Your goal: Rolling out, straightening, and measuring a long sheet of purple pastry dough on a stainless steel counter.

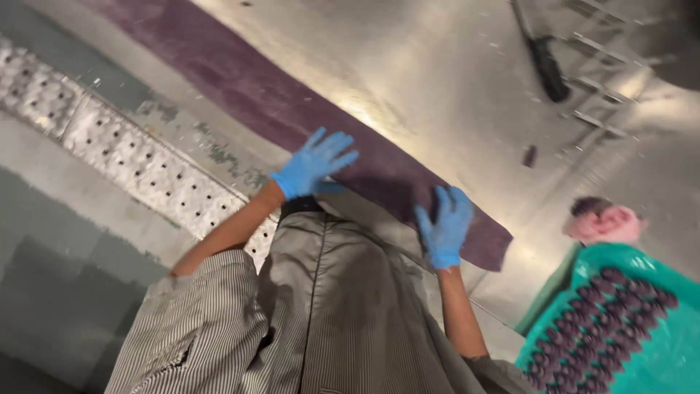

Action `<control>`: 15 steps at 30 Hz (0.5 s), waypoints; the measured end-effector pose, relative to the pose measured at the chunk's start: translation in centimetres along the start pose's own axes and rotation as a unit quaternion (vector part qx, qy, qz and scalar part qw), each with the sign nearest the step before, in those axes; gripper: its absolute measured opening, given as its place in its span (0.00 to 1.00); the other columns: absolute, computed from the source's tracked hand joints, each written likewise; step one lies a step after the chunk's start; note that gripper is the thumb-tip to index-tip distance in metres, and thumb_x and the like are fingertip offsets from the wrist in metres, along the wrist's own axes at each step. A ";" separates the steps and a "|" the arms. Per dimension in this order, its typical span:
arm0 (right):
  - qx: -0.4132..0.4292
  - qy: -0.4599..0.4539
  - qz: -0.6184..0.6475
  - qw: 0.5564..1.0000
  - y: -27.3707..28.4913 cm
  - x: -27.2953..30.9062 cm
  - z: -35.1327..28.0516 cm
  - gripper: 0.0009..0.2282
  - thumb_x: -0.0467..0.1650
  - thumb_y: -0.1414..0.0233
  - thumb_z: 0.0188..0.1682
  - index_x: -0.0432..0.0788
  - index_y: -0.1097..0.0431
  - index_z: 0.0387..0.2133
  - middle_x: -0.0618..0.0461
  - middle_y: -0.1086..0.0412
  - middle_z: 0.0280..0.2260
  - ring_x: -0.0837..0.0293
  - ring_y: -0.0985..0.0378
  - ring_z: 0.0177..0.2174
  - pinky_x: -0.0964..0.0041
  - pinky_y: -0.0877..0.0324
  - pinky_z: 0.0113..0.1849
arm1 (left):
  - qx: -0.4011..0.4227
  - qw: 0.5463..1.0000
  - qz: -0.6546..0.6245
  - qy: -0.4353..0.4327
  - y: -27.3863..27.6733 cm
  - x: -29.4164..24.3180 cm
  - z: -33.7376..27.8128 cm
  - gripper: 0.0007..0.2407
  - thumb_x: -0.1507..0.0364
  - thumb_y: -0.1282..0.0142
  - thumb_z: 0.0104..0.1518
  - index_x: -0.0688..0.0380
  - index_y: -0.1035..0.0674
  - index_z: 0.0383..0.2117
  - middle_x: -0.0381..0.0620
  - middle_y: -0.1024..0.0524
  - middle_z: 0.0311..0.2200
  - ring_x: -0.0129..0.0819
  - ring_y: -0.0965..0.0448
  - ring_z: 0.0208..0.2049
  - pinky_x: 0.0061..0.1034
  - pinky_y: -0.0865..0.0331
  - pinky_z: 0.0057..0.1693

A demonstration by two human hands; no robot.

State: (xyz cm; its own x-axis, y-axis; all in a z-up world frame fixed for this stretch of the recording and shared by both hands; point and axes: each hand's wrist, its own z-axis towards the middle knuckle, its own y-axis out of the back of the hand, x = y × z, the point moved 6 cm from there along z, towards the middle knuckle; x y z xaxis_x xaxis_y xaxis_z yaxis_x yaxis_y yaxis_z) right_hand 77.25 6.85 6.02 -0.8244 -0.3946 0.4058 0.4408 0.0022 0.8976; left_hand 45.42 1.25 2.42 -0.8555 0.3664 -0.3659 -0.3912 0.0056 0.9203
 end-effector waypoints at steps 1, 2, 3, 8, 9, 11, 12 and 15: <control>0.035 0.066 0.032 0.997 -1.4 3.8 0.7 0.28 0.39 0.36 0.45 0.39 0.31 0.56 0.38 0.37 0.57 0.37 0.37 0.58 0.43 0.43 0.59 | 0.019 1.000 0.022 0.003 1.3 2.5 -1.9 0.39 0.48 0.40 0.51 0.50 0.39 0.69 0.57 0.43 0.70 0.54 0.43 0.70 0.56 0.54 0.72; 0.069 0.132 0.064 0.987 -2.8 7.5 1.3 0.29 0.40 0.36 0.45 0.39 0.33 0.58 0.37 0.38 0.59 0.37 0.38 0.60 0.42 0.44 0.61 | 0.039 0.998 0.043 0.007 2.6 4.9 -3.8 0.40 0.46 0.42 0.52 0.50 0.41 0.70 0.58 0.45 0.70 0.55 0.44 0.70 0.57 0.54 0.72; 0.070 0.135 0.067 0.986 -4.6 9.9 2.3 0.29 0.40 0.36 0.45 0.39 0.33 0.58 0.37 0.38 0.59 0.37 0.38 0.60 0.42 0.44 0.61 | 0.039 0.998 0.045 0.011 3.6 6.9 -4.7 0.40 0.46 0.42 0.52 0.50 0.41 0.70 0.58 0.45 0.70 0.55 0.44 0.70 0.57 0.54 0.72; 0.137 0.239 0.001 0.961 -13.9 22.3 6.2 0.35 0.47 0.40 0.45 0.42 0.39 0.63 0.39 0.43 0.62 0.38 0.44 0.63 0.37 0.49 0.62 | 0.081 0.995 0.059 -0.010 8.2 14.4 -7.1 0.41 0.46 0.45 0.51 0.53 0.42 0.70 0.57 0.47 0.71 0.55 0.47 0.71 0.57 0.55 0.71; 0.134 0.232 0.003 0.963 -14.7 24.1 7.0 0.35 0.47 0.40 0.45 0.42 0.39 0.63 0.39 0.43 0.62 0.38 0.44 0.63 0.37 0.49 0.62 | 0.086 0.994 0.060 -0.016 7.3 15.9 -7.2 0.41 0.46 0.45 0.51 0.53 0.42 0.70 0.57 0.47 0.71 0.55 0.47 0.71 0.57 0.55 0.71; 0.132 0.244 -0.030 0.960 -16.5 27.5 8.5 0.38 0.49 0.43 0.45 0.41 0.42 0.65 0.38 0.45 0.63 0.38 0.45 0.63 0.36 0.51 0.62 | 0.056 0.985 0.146 -0.073 5.6 18.1 -7.1 0.33 0.54 0.47 0.57 0.47 0.39 0.70 0.51 0.44 0.71 0.48 0.43 0.71 0.53 0.51 0.73; 0.130 0.235 -0.029 0.963 -16.9 28.0 8.7 0.38 0.49 0.43 0.45 0.41 0.42 0.65 0.38 0.45 0.63 0.38 0.45 0.63 0.36 0.51 0.62 | 0.060 0.984 0.145 -0.081 5.1 18.5 -6.9 0.33 0.54 0.47 0.57 0.47 0.39 0.70 0.51 0.44 0.71 0.48 0.43 0.71 0.53 0.51 0.73; 0.128 0.212 -0.070 0.966 -18.3 28.2 9.3 0.38 0.49 0.45 0.46 0.40 0.43 0.65 0.36 0.45 0.65 0.37 0.43 0.63 0.37 0.50 0.62 | 0.015 0.965 0.220 -0.146 4.2 18.6 -5.5 0.25 0.61 0.50 0.63 0.47 0.35 0.68 0.50 0.40 0.69 0.45 0.38 0.69 0.50 0.45 0.71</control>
State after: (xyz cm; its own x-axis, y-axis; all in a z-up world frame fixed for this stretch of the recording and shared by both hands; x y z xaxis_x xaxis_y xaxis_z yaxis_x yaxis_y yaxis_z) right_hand 42.66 4.27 2.66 -0.6258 -0.7485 0.2194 0.1896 0.1269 0.9736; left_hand 25.99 2.96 -1.27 -0.8032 0.5854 0.1107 0.0010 -0.1844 0.9828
